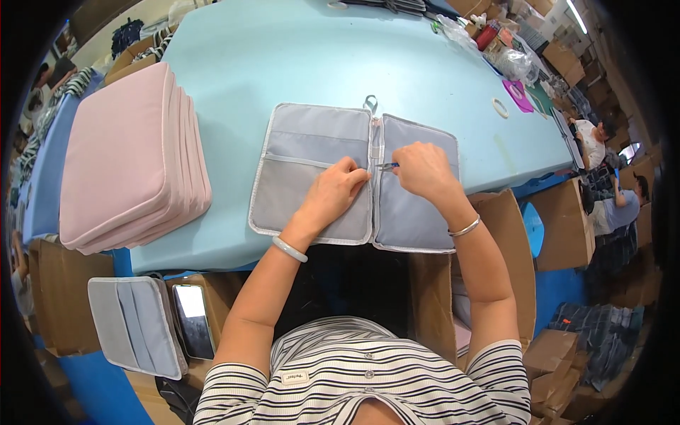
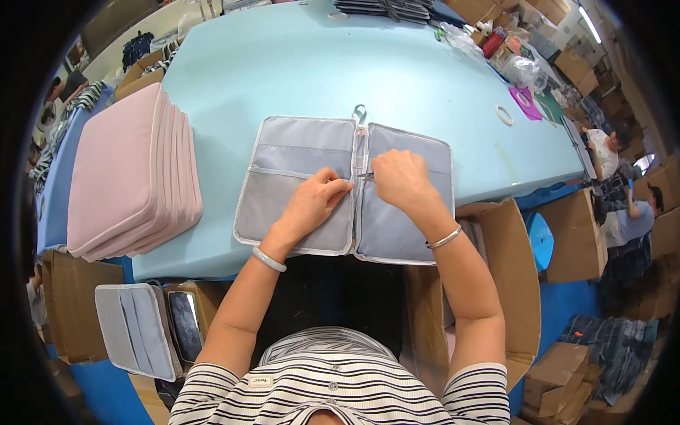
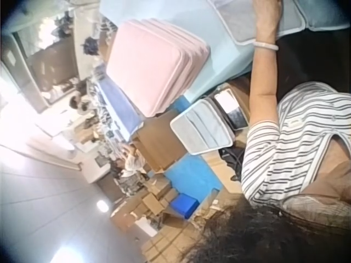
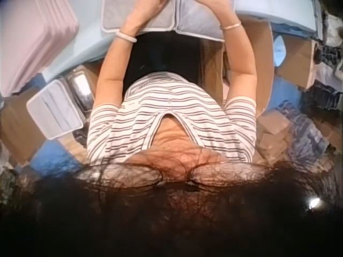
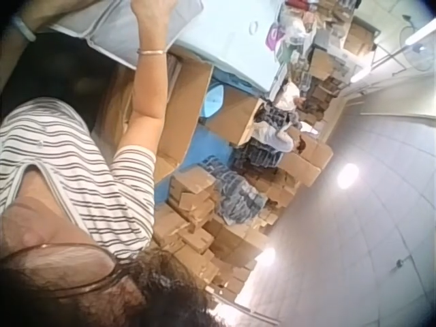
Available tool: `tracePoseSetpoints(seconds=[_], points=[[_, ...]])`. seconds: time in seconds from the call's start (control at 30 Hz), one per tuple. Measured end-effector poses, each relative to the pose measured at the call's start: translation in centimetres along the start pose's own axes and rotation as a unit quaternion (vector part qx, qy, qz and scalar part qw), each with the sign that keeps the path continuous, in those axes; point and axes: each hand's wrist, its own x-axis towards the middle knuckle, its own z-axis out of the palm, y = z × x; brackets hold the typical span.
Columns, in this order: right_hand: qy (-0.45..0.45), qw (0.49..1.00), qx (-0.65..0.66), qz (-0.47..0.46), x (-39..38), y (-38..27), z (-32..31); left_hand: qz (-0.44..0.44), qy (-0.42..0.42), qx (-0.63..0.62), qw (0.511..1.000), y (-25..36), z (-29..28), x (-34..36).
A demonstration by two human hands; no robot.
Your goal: Trimming loose threads from zippered pouches with small snips and inspecting them in a workshop.
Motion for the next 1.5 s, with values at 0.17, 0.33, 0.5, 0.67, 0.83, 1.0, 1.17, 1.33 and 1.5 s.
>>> tracePoseSetpoints(seconds=[0.17,0.33,0.5,0.67,0.83,1.0,1.17,1.33,1.5], points=[[-0.025,0.999,-0.03,0.009,0.4,-0.4,-0.1,0.005,0.003,0.004,1.0,-0.1,0.1,0.0],[-0.044,0.998,-0.037,0.013,0.6,-0.8,-0.4,0.006,0.005,0.007,1.0,0.0,0.1,-0.1],[-0.038,0.999,-0.031,0.008,0.6,-0.2,-0.1,0.0,0.002,0.009,1.0,0.0,0.1,-0.1],[-0.032,0.999,-0.021,0.007,0.7,0.0,0.2,0.002,0.001,0.011,1.0,0.0,0.0,-0.1],[-0.01,0.999,0.037,-0.009,0.4,0.9,0.7,0.007,0.007,0.012,1.0,0.1,0.0,-0.1],[-0.139,0.924,0.342,0.104,0.0,3.1,0.5,-0.011,-0.005,0.013,1.0,0.3,-0.2,-0.2],[-0.129,0.803,0.573,0.099,-1.7,5.2,3.5,-0.003,-0.002,0.011,1.0,0.3,0.1,0.0],[-0.025,0.817,0.567,0.104,-2.0,4.9,3.9,-0.006,-0.02,-0.007,1.0,0.0,-0.1,0.6],[0.064,0.851,0.518,0.057,-2.0,4.6,4.7,-0.05,-0.048,0.021,0.997,0.9,0.4,2.3]])
